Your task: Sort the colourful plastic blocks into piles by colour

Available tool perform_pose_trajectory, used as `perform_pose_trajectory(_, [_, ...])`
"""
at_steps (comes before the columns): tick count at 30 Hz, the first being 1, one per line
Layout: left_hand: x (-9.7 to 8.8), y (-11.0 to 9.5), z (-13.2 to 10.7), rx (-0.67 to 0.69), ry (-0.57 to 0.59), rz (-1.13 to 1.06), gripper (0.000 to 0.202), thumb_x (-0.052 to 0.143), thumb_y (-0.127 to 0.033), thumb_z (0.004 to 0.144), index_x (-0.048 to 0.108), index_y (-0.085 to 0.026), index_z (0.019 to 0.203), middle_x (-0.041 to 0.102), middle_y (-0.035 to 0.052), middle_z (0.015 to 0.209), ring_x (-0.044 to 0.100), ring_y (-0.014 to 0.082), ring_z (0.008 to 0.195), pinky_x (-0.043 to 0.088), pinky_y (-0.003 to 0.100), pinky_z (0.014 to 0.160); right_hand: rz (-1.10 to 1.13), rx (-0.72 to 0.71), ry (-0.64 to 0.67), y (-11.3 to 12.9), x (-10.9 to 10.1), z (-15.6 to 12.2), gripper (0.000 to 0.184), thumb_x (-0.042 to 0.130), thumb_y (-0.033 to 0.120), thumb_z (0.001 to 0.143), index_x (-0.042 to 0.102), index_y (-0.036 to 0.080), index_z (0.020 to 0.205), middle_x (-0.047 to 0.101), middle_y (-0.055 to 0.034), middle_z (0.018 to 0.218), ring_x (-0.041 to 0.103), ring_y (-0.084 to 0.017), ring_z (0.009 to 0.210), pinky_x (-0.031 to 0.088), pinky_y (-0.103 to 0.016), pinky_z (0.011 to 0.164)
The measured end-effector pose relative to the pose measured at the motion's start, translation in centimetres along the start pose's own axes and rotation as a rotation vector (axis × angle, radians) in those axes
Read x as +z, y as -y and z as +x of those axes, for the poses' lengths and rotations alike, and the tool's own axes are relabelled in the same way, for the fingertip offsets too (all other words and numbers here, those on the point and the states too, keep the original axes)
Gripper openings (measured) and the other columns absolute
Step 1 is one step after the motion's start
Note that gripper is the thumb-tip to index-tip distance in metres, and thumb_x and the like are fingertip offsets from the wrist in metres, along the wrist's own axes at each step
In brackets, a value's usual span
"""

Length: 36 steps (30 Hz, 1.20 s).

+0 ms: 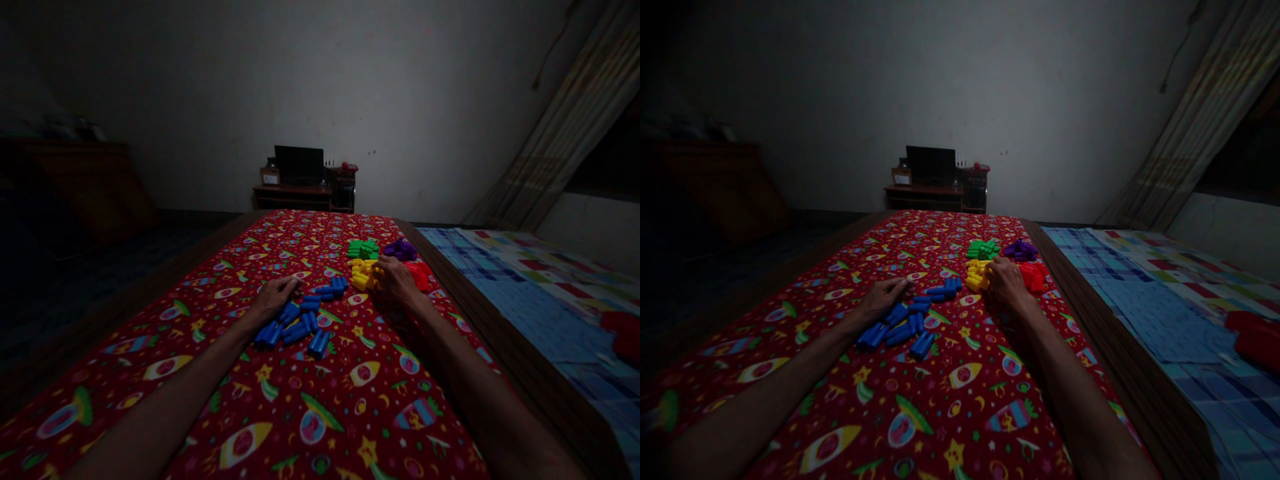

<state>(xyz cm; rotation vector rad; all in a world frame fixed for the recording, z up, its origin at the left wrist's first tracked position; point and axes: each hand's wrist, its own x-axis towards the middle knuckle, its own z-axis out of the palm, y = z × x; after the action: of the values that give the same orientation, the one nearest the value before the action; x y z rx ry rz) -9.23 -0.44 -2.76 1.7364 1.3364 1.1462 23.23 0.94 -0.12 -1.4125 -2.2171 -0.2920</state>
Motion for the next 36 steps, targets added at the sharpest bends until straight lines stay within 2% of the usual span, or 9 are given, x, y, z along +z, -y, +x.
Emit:
perform_pose_trajectory(5, [0.0, 0.0, 0.0, 0.003, 0.007, -0.003, 0.064, 0.056, -0.075, 0.068, 0.073, -0.016, 0.085, 0.075, 0.0056, 0.074, 0.070, 0.0248, 0.072, 0.054, 0.034, 0.070, -0.058, 0.009, -0.009, 1.6, -1.6, 0.6, 0.028, 0.043, 0.019, 0.093, 0.070, 0.017, 0.087, 0.068, -0.0119, 0.091, 0.059, -0.021, 0.083, 0.040, -0.028, 0.070])
perform_pose_trajectory(9, [0.0, 0.3, 0.1, 0.024, 0.012, 0.002, 0.064, 0.054, -0.074, 0.070, 0.073, -0.016, 0.088, 0.075, 0.0070, 0.076, 0.069, 0.0240, 0.073, 0.054, 0.033, 0.070, -0.056, -0.033, 0.069, 4.2, -1.9, 1.1, 0.024, 0.046, 0.016, 0.092, 0.070, 0.016, 0.089, 0.069, -0.0120, 0.089, 0.061, -0.021, 0.081, 0.041, -0.029, 0.070])
perform_pose_trajectory(13, [0.1, 0.6, 0.3, 0.033, 0.017, 0.003, 0.066, 0.054, -0.075, 0.068, 0.073, -0.016, 0.088, 0.075, 0.0071, 0.076, 0.069, 0.0241, 0.073, 0.054, 0.034, 0.071, 0.091, -0.166, 0.114, 6.4, 0.1, 0.7, 0.025, 0.046, 0.018, 0.093, 0.067, 0.018, 0.108, 0.068, -0.0127, 0.105, 0.062, -0.021, 0.096, 0.046, -0.031, 0.081])
perform_pose_trajectory(16, [0.1, 0.5, 0.3, 0.023, 0.010, 0.009, 0.067, 0.054, -0.076, 0.067, 0.074, -0.016, 0.088, 0.075, 0.0068, 0.076, 0.069, 0.0241, 0.073, 0.053, 0.034, 0.071, 0.174, -0.288, 0.107, 7.8, 2.2, -0.1, 0.038, 0.052, 0.028, 0.093, 0.054, 0.019, 0.130, 0.055, -0.0168, 0.132, 0.052, -0.025, 0.120, 0.045, -0.039, 0.094])
perform_pose_trajectory(18, [0.1, 0.5, 0.3, 0.018, 0.009, 0.009, 0.067, 0.054, -0.077, 0.066, 0.074, -0.016, 0.086, 0.075, 0.0067, 0.075, 0.069, 0.0240, 0.071, 0.053, 0.034, 0.070, 0.156, -0.322, 0.125, 8.7, 3.2, -0.6, 0.045, 0.054, 0.030, 0.092, 0.050, 0.020, 0.135, 0.048, -0.0182, 0.138, 0.044, -0.028, 0.127, 0.042, -0.044, 0.100])
perform_pose_trajectory(21, [0.1, 0.4, 0.3, 0.026, 0.018, 0.003, 0.066, 0.054, -0.076, 0.067, 0.074, -0.016, 0.086, 0.075, 0.0069, 0.075, 0.069, 0.0239, 0.071, 0.054, 0.033, 0.069, 0.109, -0.313, 0.173, 9.8, 3.6, -0.9, 0.041, 0.053, 0.025, 0.092, 0.053, 0.018, 0.132, 0.056, -0.0177, 0.128, 0.049, -0.028, 0.121, 0.043, -0.044, 0.099])
perform_pose_trajectory(26, [0.1, 0.5, 0.2, 0.040, 0.034, 0.007, 0.063, 0.054, -0.073, 0.071, 0.074, -0.016, 0.089, 0.074, 0.0072, 0.077, 0.069, 0.0241, 0.073, 0.054, 0.034, 0.071, 0.187, -0.281, 0.191, 10.6, 1.9, -0.7, 0.028, 0.052, 0.014, 0.089, 0.065, 0.018, 0.114, 0.069, -0.0107, 0.097, 0.060, -0.020, 0.090, 0.047, -0.029, 0.077])
perform_pose_trajectory(31, [0.2, 0.7, 0.3, 0.027, 0.027, 0.002, 0.061, 0.055, -0.070, 0.071, 0.074, -0.015, 0.089, 0.074, 0.0058, 0.075, 0.069, 0.0245, 0.074, 0.053, 0.034, 0.071, 0.333, -0.163, 0.162, 9.8, -0.6, 0.1, 0.026, 0.054, 0.020, 0.088, 0.070, 0.018, 0.109, 0.071, -0.0052, 0.078, 0.060, -0.014, 0.064, 0.040, -0.023, 0.061])
perform_pose_trajectory(36, [0.1, 0.0, 0.2, 0.036, 0.047, -0.070, 0.068, 0.055, -0.073, 0.070, 0.072, -0.014, 0.098, 0.074, 0.0090, 0.088, 0.068, 0.0259, 0.080, 0.055, 0.035, 0.071, 0.537, -0.050, 0.122, 9.1, -1.7, 0.5, 0.027, 0.063, 0.023, 0.084, 0.072, 0.016, 0.109, 0.070, -0.0031, 0.071, 0.061, -0.014, 0.061, 0.038, -0.021, 0.058])
